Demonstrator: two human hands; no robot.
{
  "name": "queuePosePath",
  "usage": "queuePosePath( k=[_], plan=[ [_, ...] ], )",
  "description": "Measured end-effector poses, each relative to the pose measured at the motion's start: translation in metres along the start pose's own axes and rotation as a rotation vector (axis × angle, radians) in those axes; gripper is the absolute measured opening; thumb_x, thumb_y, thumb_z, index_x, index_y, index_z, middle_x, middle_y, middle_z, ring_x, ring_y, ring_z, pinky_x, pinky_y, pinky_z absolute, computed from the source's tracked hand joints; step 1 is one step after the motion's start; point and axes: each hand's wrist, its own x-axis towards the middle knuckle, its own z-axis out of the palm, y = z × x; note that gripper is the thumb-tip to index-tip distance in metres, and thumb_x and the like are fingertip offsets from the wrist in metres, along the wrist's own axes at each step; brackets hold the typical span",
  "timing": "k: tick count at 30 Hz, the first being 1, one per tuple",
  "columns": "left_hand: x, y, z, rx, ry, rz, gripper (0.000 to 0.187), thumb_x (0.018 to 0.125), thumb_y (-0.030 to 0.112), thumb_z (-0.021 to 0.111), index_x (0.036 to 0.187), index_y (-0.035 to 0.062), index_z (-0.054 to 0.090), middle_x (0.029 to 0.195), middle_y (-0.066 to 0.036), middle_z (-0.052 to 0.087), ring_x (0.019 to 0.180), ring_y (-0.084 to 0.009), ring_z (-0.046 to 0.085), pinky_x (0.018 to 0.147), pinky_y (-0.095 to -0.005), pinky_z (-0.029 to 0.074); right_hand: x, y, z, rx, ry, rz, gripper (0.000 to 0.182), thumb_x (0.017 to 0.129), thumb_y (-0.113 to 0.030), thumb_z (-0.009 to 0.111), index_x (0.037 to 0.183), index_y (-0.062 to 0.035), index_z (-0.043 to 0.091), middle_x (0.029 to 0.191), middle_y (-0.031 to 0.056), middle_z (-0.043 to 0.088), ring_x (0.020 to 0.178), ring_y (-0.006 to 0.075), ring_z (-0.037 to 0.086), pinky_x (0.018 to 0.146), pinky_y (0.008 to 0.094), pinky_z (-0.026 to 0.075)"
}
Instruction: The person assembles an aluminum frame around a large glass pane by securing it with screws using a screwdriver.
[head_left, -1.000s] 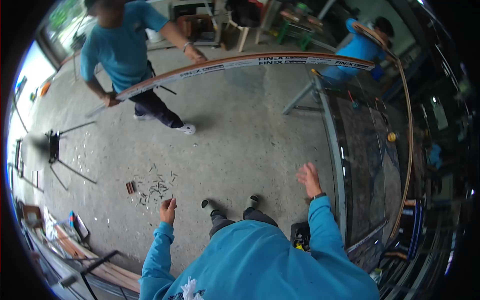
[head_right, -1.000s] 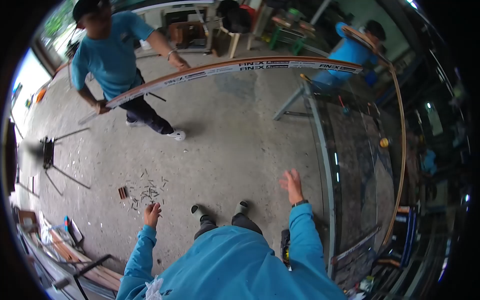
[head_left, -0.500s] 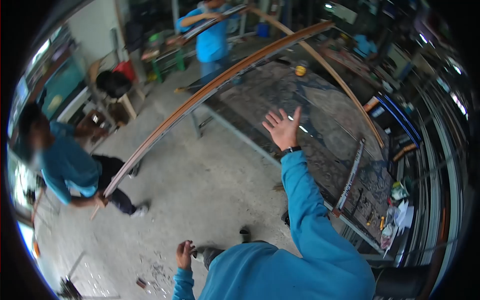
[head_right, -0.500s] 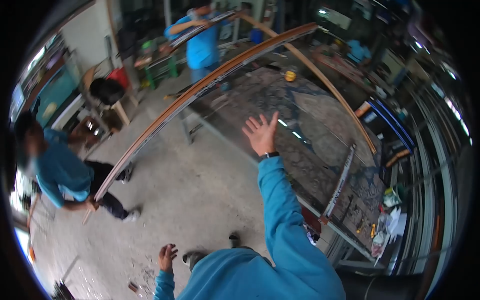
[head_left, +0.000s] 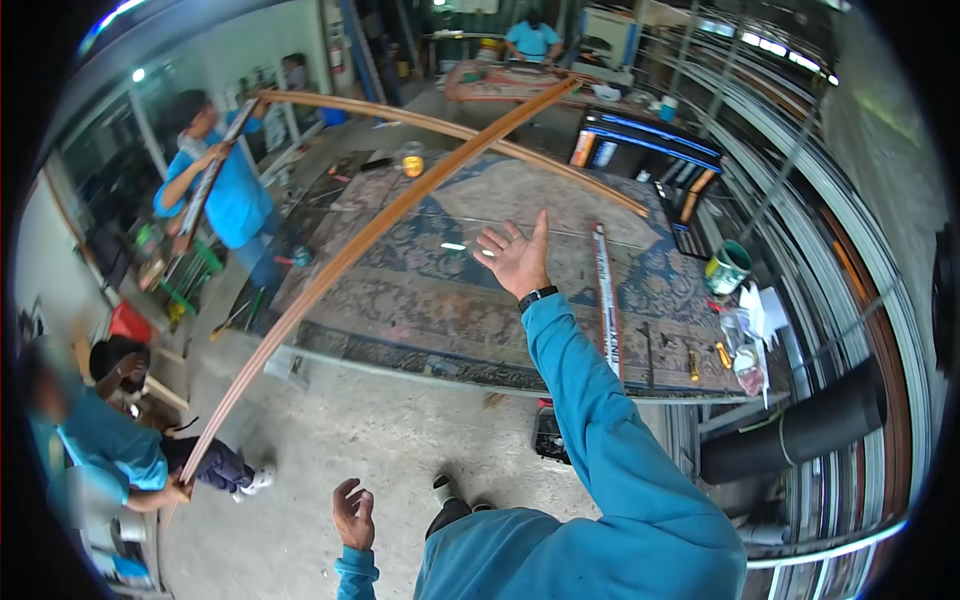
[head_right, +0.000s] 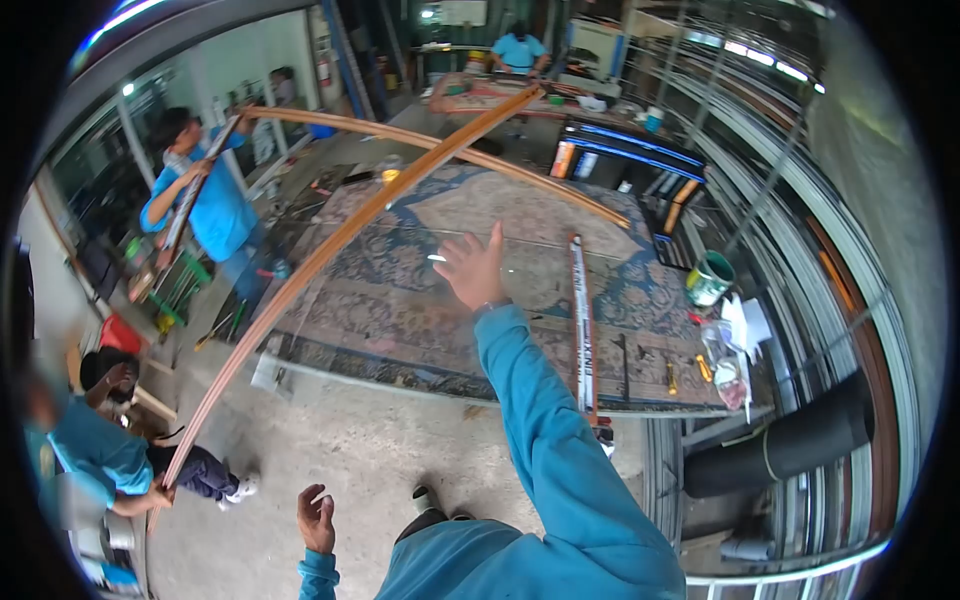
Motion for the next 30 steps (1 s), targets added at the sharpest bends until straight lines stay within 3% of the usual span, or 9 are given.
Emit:
queuePosePath(
  k=[9,11,19,21,23,25,26,27,30],
  plan=[
    [0.107,0.011,0.058,-0.120,-0.299,-0.019,0.038,0.093,0.019,0.063,0.123,-0.0007,0.051,0.121,-0.014,0.058,0.101,-0.0195,0.059,0.088,-0.0326,0.048,-0.005,-0.108,-0.048,-0.036,0.266,-0.287,0.119,0.074,-0.084,0.047,0.153,-0.0065,0.004,0.154,0.0279,0.012,0.144,0.0417,0.014,0.114,0.0566,0.014],
    [0.113,0.005,0.073,-0.136,-0.373,-0.023,0.038,0.093,0.020,0.063,0.123,-0.0005,0.051,0.121,-0.013,0.058,0.101,-0.0197,0.059,0.088,-0.0330,0.049,-0.020,-0.120,-0.078,-0.021,0.238,-0.333,0.120,0.077,-0.081,0.049,0.152,-0.0020,-0.002,0.155,0.0271,0.004,0.145,0.0420,0.009,0.116,0.0566,0.010],
    [0.088,0.001,0.152,-0.009,-0.532,-0.155,0.034,0.092,0.018,0.064,0.119,-0.0009,0.054,0.117,-0.013,0.061,0.097,-0.0183,0.061,0.085,-0.0306,0.048,-0.061,-0.160,-0.226,0.099,0.802,-0.336,0.115,0.078,-0.074,0.056,0.153,-0.0090,-0.002,0.157,0.0251,-0.002,0.145,0.0414,0.009,0.116,0.0543,0.014],
    [0.080,-0.008,0.177,0.053,-0.542,-0.159,0.034,0.092,0.019,0.064,0.118,-0.0009,0.055,0.115,-0.012,0.062,0.096,-0.0175,0.061,0.085,-0.0306,0.048,-0.074,-0.162,-0.268,-0.179,0.828,-0.248,0.110,0.080,-0.070,0.058,0.154,-0.0096,0.003,0.158,0.0215,-0.001,0.143,0.0408,0.017,0.116,0.0544,0.016],
    [0.066,-0.011,0.202,0.128,-0.511,-0.181,0.041,0.093,0.036,0.063,0.119,0.0052,0.057,0.113,-0.008,0.064,0.092,-0.0189,0.065,0.073,-0.0304,0.050,-0.083,-0.169,-0.305,-0.212,0.812,-0.194,0.104,0.082,-0.068,0.057,0.154,-0.0117,0.007,0.158,0.0180,0.001,0.142,0.0400,0.020,0.115,0.0541,0.019],
    [0.046,-0.013,0.225,0.170,-0.512,-0.247,0.041,0.095,0.037,0.060,0.120,0.0055,0.056,0.112,-0.008,0.064,0.093,-0.0210,0.065,0.074,-0.0324,0.051,-0.085,-0.162,-0.376,-0.818,1.375,0.235,0.097,0.086,-0.066,0.054,0.154,-0.0127,0.011,0.158,0.0164,0.003,0.142,0.0393,0.017,0.114,0.0527,0.021],
    [0.035,-0.018,0.235,0.135,-0.481,-0.333,0.038,0.094,0.034,0.061,0.118,0.0050,0.057,0.110,-0.007,0.063,0.090,-0.0183,0.064,0.072,-0.0305,0.050,-0.097,-0.155,-0.394,-1.048,1.444,0.085,0.107,0.069,-0.065,0.071,0.147,-0.0061,0.027,0.152,0.0283,0.019,0.139,0.0438,0.021,0.111,0.0520,0.025],
    [0.024,-0.022,0.247,0.091,-0.445,-0.411,0.035,0.094,0.031,0.062,0.117,0.0044,0.057,0.107,-0.006,0.063,0.088,-0.0155,0.063,0.071,-0.0285,0.050,-0.111,-0.154,-0.410,-1.027,1.454,0.106,0.107,0.069,-0.065,0.071,0.147,-0.0061,0.027,0.152,0.0283,0.019,0.139,0.0438,0.021,0.111,0.0520,0.025],
    [-0.004,-0.019,0.278,0.171,-0.404,-0.548,0.052,0.093,0.040,0.062,0.128,0.0036,0.049,0.117,-0.009,0.060,0.100,-0.0211,0.061,0.079,-0.0357,0.051,-0.153,-0.157,-0.434,-1.458,1.631,0.338,0.101,0.074,-0.061,0.065,0.150,-0.0098,0.023,0.154,0.0269,0.012,0.144,0.0428,0.004,0.111,0.0647,0.006]
  ],
)
